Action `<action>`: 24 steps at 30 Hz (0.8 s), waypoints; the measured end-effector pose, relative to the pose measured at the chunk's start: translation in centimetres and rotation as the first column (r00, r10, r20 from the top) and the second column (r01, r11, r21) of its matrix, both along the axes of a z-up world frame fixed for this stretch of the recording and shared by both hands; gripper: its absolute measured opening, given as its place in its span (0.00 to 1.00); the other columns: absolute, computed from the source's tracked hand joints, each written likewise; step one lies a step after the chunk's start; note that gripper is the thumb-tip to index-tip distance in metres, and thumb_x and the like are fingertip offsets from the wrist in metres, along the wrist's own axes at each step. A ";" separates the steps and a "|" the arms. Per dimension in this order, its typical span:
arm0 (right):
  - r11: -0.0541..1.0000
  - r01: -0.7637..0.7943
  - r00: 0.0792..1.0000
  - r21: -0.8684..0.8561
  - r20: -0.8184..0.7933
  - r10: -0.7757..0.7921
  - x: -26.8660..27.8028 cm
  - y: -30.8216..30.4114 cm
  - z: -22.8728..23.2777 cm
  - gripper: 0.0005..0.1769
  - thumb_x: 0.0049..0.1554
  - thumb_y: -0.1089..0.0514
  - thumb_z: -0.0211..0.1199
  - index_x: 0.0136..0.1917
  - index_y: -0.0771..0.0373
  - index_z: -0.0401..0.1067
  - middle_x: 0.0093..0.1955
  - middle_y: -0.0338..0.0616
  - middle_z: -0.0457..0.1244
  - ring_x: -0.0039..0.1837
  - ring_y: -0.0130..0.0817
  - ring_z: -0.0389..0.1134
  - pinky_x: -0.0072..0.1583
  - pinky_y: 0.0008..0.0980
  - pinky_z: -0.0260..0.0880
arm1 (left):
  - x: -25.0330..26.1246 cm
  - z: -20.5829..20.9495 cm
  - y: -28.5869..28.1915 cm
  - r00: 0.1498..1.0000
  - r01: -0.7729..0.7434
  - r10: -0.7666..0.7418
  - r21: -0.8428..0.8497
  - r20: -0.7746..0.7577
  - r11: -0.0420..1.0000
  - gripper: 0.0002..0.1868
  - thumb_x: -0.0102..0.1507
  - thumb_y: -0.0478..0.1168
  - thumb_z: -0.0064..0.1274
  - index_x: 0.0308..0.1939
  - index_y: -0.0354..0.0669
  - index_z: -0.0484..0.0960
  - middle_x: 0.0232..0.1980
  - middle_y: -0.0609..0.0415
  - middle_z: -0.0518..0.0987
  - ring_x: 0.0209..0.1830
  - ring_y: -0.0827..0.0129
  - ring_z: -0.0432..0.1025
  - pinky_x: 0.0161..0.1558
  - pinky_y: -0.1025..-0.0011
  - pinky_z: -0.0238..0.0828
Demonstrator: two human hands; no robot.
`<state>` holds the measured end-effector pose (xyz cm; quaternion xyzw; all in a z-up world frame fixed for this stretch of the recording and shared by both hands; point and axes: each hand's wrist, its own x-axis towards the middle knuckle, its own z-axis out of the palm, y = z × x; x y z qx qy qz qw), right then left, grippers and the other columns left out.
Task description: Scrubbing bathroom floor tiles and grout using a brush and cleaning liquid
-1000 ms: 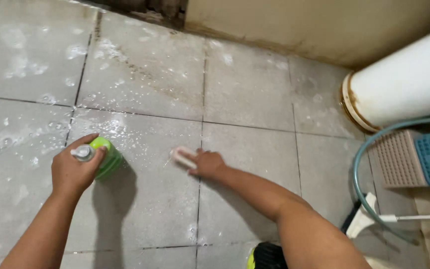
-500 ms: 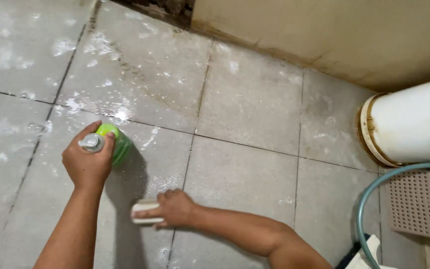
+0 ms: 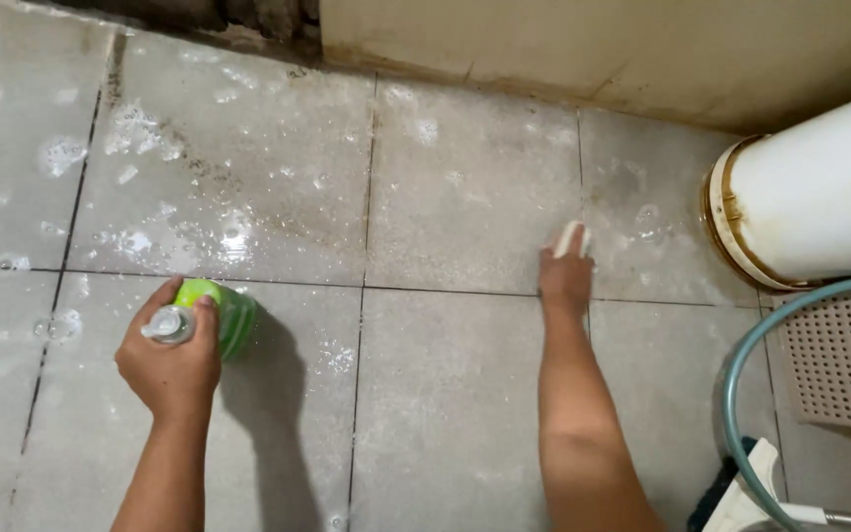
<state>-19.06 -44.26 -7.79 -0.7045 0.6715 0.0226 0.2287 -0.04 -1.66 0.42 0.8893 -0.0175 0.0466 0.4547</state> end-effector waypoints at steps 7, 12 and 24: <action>0.344 -0.938 0.344 0.035 0.181 0.921 15.5 21.3 1.1 0.42 0.58 0.37 0.60 0.79 0.14 0.45 0.72 0.54 0.59 0.64 0.59 0.71 0.59 0.54 0.75 | -0.7 -0.9 -1.2 0.998 -0.046 0.045 0.020 0.044 0.999 0.20 0.62 0.44 0.66 0.59 0.52 0.88 0.47 0.42 0.84 0.51 0.43 0.78 0.51 0.49 0.73; 0.510 -0.855 0.518 0.095 0.096 0.850 16.1 15.0 4.6 0.39 0.61 0.42 0.59 0.80 0.22 0.48 0.66 0.54 0.63 0.63 0.58 0.71 0.62 0.53 0.73 | -0.8 -1.2 -1.2 0.998 -0.057 0.056 0.005 0.040 0.998 0.22 0.60 0.44 0.66 0.59 0.53 0.88 0.49 0.45 0.84 0.53 0.48 0.78 0.54 0.53 0.74; 0.963 -0.169 0.983 -0.209 0.040 0.181 11.7 0.2 -2.0 0.43 0.60 0.40 0.60 0.84 0.37 0.47 0.61 0.62 0.64 0.62 0.63 0.70 0.60 0.56 0.71 | 1.3 -2.3 -2.3 0.991 0.004 0.002 -0.040 0.137 0.999 0.21 0.57 0.39 0.69 0.55 0.47 0.89 0.48 0.46 0.85 0.51 0.49 0.79 0.54 0.56 0.75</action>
